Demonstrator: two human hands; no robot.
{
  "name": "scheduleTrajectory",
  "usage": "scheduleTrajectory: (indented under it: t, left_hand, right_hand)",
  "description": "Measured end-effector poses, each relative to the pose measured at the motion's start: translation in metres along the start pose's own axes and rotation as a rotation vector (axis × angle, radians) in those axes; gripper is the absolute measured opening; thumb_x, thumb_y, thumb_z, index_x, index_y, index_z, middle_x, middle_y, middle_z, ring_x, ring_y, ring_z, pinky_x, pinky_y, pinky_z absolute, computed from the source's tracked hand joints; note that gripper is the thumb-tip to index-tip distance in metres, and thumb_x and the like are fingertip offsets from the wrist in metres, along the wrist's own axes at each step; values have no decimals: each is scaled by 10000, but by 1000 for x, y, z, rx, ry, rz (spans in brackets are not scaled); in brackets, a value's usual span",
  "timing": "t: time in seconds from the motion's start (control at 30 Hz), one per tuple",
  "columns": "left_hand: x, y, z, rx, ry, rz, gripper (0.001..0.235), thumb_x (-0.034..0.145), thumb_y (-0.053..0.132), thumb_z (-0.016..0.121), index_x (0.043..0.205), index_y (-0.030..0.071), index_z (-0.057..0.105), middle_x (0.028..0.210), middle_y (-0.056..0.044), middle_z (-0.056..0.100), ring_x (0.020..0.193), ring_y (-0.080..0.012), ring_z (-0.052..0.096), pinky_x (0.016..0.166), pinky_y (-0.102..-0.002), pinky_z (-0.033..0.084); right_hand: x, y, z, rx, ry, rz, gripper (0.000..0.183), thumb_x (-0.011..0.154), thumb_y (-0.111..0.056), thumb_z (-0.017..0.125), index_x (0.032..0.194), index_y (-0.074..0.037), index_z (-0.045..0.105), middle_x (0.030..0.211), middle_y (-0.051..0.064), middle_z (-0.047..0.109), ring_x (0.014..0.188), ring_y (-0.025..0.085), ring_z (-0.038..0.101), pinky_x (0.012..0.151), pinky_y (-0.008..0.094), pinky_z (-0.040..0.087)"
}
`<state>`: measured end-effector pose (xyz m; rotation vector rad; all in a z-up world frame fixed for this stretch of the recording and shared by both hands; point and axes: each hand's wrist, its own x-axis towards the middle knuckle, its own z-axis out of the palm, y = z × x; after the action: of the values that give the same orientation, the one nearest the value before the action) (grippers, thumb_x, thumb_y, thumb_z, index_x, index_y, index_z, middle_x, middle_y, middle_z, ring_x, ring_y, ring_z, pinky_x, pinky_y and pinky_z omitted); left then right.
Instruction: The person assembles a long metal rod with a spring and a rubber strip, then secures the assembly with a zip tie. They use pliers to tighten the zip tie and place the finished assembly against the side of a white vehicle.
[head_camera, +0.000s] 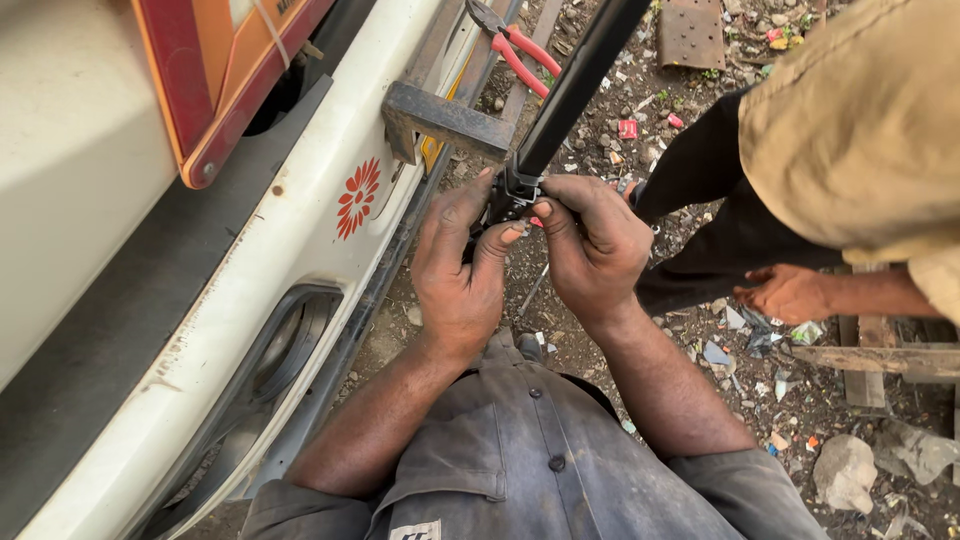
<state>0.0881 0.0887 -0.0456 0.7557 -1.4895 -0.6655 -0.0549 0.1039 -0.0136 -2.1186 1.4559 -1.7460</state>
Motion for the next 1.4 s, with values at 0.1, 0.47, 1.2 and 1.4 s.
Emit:
scheduleTrajectory:
  t: [0.1, 0.47, 1.2, 1.4]
  left_hand:
    - [-2, -4, 0, -1, 0, 5, 457, 1046, 209, 731, 1436, 28, 574, 1291, -104, 653, 1162, -206, 667, 971, -321, 588]
    - [-9, -4, 2, 20, 17, -14, 460, 1019, 185, 750, 1415, 23, 581, 1294, -128, 654, 1168, -227, 658, 955, -330, 589]
    - [-14, -2, -2, -50, -52, -78, 442, 1038, 146, 736, 1438, 20, 594, 1331, -117, 633, 1190, -200, 653, 1035, -320, 575]
    - [-14, -3, 0, -60, -41, -110, 437, 1027, 168, 745, 1415, 18, 612, 1307, -114, 651, 1155, -190, 657, 981, -303, 576]
  right_hand:
    - [2, -3, 0, -50, -41, 10, 82, 1048, -7, 723, 1108, 8, 670, 984, 103, 719, 855, 180, 692, 760, 299, 552]
    - [6, -4, -3, -130, -165, 145, 167, 1100, -135, 597, 1024, 3, 652, 780, 87, 626, 683, 171, 624, 629, 324, 470]
    - [5, -13, -22, -96, -200, 103, 129, 1004, -6, 741, 1097, -2, 652, 947, 121, 698, 848, 214, 698, 724, 330, 549]
    - [0, -10, -19, -3, -115, 85, 162, 1000, 8, 768, 1130, -6, 672, 1014, 134, 721, 873, 238, 733, 755, 314, 589]
